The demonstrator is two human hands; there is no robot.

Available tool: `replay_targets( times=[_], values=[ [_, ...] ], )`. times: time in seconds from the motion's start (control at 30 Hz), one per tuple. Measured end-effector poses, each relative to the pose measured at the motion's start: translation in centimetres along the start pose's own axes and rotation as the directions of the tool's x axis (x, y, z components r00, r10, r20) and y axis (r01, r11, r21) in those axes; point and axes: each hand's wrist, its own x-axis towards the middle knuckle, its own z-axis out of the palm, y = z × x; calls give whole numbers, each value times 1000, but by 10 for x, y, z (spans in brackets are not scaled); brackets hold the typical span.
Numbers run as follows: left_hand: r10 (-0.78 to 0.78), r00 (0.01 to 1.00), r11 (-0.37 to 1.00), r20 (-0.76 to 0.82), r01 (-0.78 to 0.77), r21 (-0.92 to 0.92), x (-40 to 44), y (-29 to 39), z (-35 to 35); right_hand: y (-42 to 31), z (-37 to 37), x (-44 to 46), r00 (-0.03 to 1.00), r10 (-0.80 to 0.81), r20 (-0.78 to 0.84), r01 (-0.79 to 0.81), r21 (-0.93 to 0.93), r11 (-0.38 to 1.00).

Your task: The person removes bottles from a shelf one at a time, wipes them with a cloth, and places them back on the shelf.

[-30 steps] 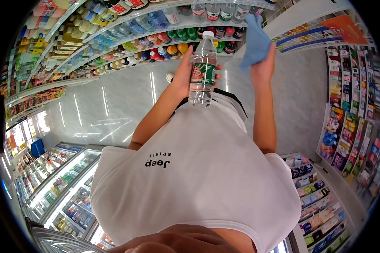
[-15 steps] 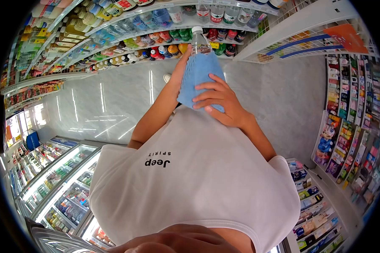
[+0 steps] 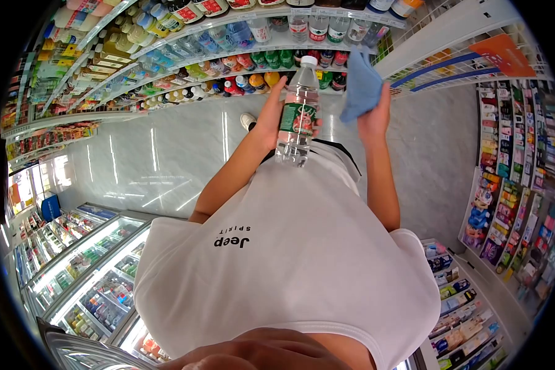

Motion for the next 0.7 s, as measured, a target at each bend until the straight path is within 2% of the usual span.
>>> replay_targets(
  times=[0.03,0.07,0.1,0.13,0.2,0.3,0.4,0.43,0.5,0.53,0.57,0.6,0.67,0.7],
  values=[
    [12,998,999,60,-15,52,2,-3,3,6,11,-3,999,-11,41,13,-51,999],
    [5,997,998,80,-10,56,5,-9,2,6,21,-8,967,-90,240,155,-266,952],
    [0,995,998,103,-6,64,8,-13,2,0,38,-14,889,-118,443,327,-431,841],
    [-3,992,997,127,-6,71,11,-17,2,-3,46,-16,791,-170,588,509,-478,716],
    [88,995,996,51,-89,27,17,-24,-4,-7,56,-16,516,-163,841,818,-428,384],
    [154,988,984,4,-153,-88,17,-21,-3,-12,54,-34,390,-5,921,867,-365,338],
    [137,982,983,130,-119,-141,14,-13,-14,-23,46,-63,301,168,939,880,-341,330],
    [163,977,987,140,-162,-15,30,-8,-20,-26,44,-72,274,202,940,887,-328,325],
    [151,988,988,21,-152,18,27,-1,-17,-31,38,-88,225,269,937,900,-305,311],
    [145,989,989,-44,-143,29,22,1,-10,-33,33,-91,259,248,933,832,-346,434],
    [227,971,971,-72,-220,90,27,1,-13,-34,26,-91,295,232,927,746,-375,550],
    [239,966,968,-98,-230,99,27,2,-13,-34,18,-89,331,221,917,645,-391,657],
    [259,954,963,-151,-243,119,23,2,-9,-23,-2,-83,595,-26,803,362,-239,901],
    [235,961,970,-144,-224,89,15,4,-2,-21,-19,-78,847,17,531,83,-163,983]
  ],
)
